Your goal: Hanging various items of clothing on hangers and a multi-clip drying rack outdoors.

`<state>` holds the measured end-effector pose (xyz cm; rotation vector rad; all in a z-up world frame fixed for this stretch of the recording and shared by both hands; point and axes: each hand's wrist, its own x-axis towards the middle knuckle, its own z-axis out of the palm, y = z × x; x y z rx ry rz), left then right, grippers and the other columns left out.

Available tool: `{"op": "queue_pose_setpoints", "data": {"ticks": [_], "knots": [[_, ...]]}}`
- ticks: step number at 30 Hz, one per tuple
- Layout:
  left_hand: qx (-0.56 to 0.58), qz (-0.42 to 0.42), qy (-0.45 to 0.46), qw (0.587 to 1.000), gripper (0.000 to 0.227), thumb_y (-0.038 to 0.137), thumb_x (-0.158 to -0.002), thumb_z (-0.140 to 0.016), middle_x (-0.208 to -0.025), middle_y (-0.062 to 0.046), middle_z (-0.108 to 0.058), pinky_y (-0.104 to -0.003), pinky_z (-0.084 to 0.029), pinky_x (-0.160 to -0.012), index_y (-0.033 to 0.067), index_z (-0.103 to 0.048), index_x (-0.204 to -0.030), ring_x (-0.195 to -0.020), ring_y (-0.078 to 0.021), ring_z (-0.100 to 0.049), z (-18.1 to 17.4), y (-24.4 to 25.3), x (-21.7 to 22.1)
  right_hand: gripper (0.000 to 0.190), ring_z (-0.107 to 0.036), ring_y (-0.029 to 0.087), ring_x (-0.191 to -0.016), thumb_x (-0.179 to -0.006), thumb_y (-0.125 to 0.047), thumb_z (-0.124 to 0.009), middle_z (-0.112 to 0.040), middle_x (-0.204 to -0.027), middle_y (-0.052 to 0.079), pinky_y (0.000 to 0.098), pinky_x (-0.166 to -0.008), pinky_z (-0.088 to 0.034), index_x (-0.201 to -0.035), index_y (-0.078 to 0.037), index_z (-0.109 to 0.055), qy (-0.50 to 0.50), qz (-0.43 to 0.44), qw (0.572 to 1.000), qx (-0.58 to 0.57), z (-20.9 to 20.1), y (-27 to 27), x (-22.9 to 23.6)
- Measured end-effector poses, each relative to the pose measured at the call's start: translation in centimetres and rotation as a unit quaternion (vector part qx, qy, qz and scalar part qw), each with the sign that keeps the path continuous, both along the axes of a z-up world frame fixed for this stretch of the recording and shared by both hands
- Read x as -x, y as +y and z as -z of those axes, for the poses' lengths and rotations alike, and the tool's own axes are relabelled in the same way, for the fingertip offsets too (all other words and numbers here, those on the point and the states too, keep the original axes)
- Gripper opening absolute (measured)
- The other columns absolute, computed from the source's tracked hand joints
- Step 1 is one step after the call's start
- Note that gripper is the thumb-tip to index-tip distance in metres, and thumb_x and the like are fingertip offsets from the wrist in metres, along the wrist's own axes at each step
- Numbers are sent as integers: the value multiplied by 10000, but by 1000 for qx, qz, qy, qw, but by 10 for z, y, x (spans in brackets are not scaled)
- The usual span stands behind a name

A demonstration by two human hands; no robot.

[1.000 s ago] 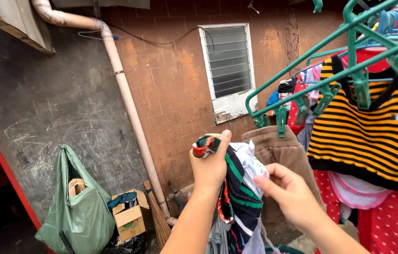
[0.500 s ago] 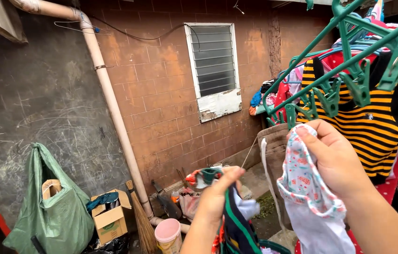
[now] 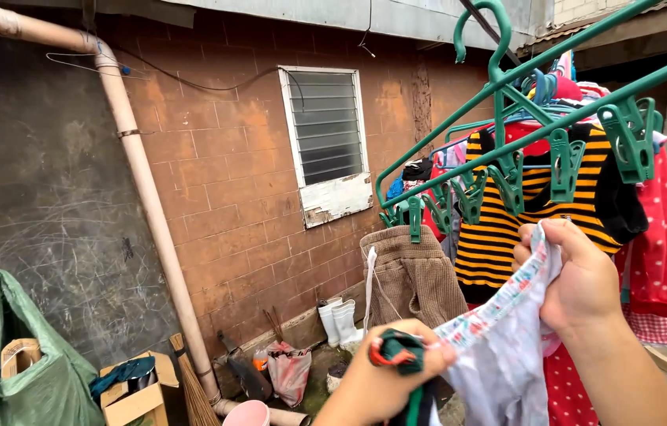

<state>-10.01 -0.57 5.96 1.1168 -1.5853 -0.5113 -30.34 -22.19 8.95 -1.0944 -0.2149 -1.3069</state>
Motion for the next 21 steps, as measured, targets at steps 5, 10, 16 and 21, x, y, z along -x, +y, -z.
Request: {"op": "queue_pose_setpoints", "data": {"ticks": [5, 10, 16, 21], "knots": [[83, -57, -16, 995, 210, 240, -862, -792, -787, 0, -695, -264, -532, -701, 50, -706, -892, -752, -57, -614, -51, -2, -14, 318, -548, 111, -770, -915, -156, -754, -623, -1002, 26, 278, -634, -453, -1176, -86, -587, 99, 220, 965, 105, -39, 29, -49], [118, -112, -53, 985, 181, 209, -851, -769, -799, 4, -707, -261, -547, -728, 50, -710, -915, -765, -60, -631, -88, -16, -24, 304, -598, 74, -757, -827, -205, -854, -696, -905, 30, 235, -651, -494, -1012, -18, -701, 156, 407, 889, 140, -71, 57, -91], [148, -125, -113, 974, 165, 128, -803, -779, -906, -35, -764, -302, -579, -786, 55, -722, -939, -847, -122, -716, -108, -33, -33, 305, -664, 62, -876, -960, -305, -723, -750, -963, 36, 246, -799, -502, -1029, -10, -768, 91, 196, 976, 14, -68, 54, -90], [100, -209, -234, 944, 232, 193, -768, -830, -907, -118, -768, -366, -572, -753, 111, -752, -971, -864, -281, -741, -125, -36, -17, 362, -574, 170, -645, -1010, -336, -664, -667, -786, 79, 304, -583, -430, -1024, 8, -778, 127, 48, 991, 0, -57, 33, -79]]}}
